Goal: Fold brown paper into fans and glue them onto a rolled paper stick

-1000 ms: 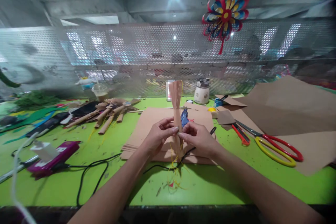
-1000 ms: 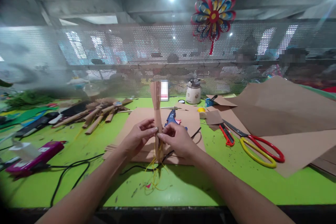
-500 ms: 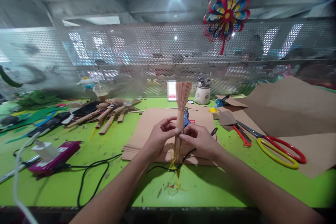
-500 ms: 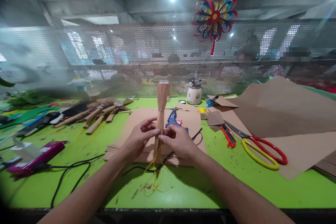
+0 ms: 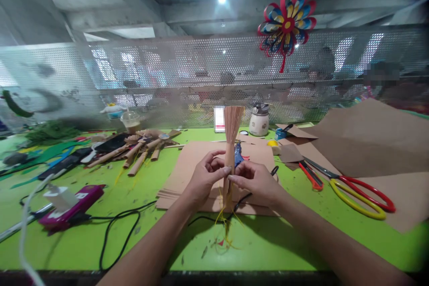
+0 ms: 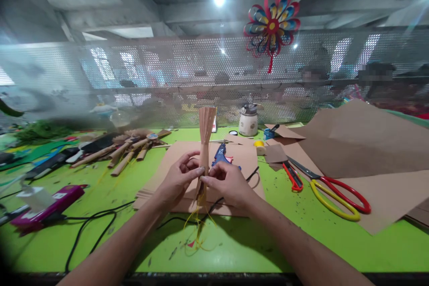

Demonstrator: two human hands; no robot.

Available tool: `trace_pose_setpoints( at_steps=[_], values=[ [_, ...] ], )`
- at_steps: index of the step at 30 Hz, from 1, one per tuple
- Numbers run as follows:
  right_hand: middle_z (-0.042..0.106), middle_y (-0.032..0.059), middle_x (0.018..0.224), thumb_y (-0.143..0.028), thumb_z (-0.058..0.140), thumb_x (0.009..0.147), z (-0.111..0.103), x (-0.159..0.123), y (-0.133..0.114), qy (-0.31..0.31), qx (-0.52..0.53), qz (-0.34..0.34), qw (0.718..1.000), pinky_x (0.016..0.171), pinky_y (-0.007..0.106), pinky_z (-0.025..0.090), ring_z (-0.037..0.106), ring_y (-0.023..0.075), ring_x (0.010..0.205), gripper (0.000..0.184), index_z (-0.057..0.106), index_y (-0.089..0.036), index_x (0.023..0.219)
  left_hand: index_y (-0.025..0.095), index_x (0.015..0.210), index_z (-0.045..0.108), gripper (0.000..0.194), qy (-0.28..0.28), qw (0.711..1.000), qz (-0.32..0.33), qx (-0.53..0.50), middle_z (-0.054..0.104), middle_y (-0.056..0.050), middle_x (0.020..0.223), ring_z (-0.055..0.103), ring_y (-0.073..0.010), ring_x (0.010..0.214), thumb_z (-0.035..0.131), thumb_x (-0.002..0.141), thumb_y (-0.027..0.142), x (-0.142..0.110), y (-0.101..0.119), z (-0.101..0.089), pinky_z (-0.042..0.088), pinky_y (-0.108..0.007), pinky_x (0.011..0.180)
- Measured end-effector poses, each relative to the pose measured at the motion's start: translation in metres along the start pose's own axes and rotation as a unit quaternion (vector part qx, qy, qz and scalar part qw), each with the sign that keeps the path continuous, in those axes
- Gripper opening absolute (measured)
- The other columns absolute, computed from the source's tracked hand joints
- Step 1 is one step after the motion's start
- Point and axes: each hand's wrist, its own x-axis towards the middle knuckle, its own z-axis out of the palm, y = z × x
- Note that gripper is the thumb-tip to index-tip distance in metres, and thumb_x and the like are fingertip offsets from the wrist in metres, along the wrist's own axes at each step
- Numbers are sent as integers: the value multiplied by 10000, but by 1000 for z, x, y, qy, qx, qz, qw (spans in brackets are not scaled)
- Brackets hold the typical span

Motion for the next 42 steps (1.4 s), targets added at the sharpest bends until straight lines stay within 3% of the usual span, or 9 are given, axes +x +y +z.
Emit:
trace_pose_setpoints(
  at_steps=[12,22,29,37,42],
  values=[
    [512,-18,657,-482,615,794,-8,-1,-10,25,-42,-15,999,579,260,381,461,124,610,332,536,-171,713,206,1098,589,465,4,996,-28,-84,652,9,786,625,-122,735,774,672,178,0,2,-2,475,-256,774],
    [520,-12,655,-470,597,811,-8,-2,-8,30,-33,-49,998,589,266,391,470,132,619,313,554,-176,713,177,1153,557,501,-28,992,-58,-110,650,-39,930,635,-148,814,748,690,172,1,2,-6,482,-264,794],
    [544,0,673,-427,608,812,-9,-3,-7,23,-32,-63,997,598,274,411,489,134,626,270,564,-179,715,145,1182,511,554,-33,988,-82,-127,665,-51,853,643,-162,714,727,674,187,-1,9,-1,493,-277,724],
    [582,21,697,-500,582,820,-1,-10,-11,-35,9,-47,998,656,290,440,531,150,680,351,606,-164,722,172,1216,484,584,-75,987,-72,-120,676,-78,889,652,-216,729,697,675,232,-6,17,-2,512,-335,668],
    [572,28,693,-599,578,775,0,-8,-13,-27,115,-24,993,625,297,443,514,136,640,447,635,-159,719,170,1212,505,554,-88,986,-61,-128,670,-71,840,644,-215,750,683,690,226,-6,19,-2,511,-309,647]
  ],
)
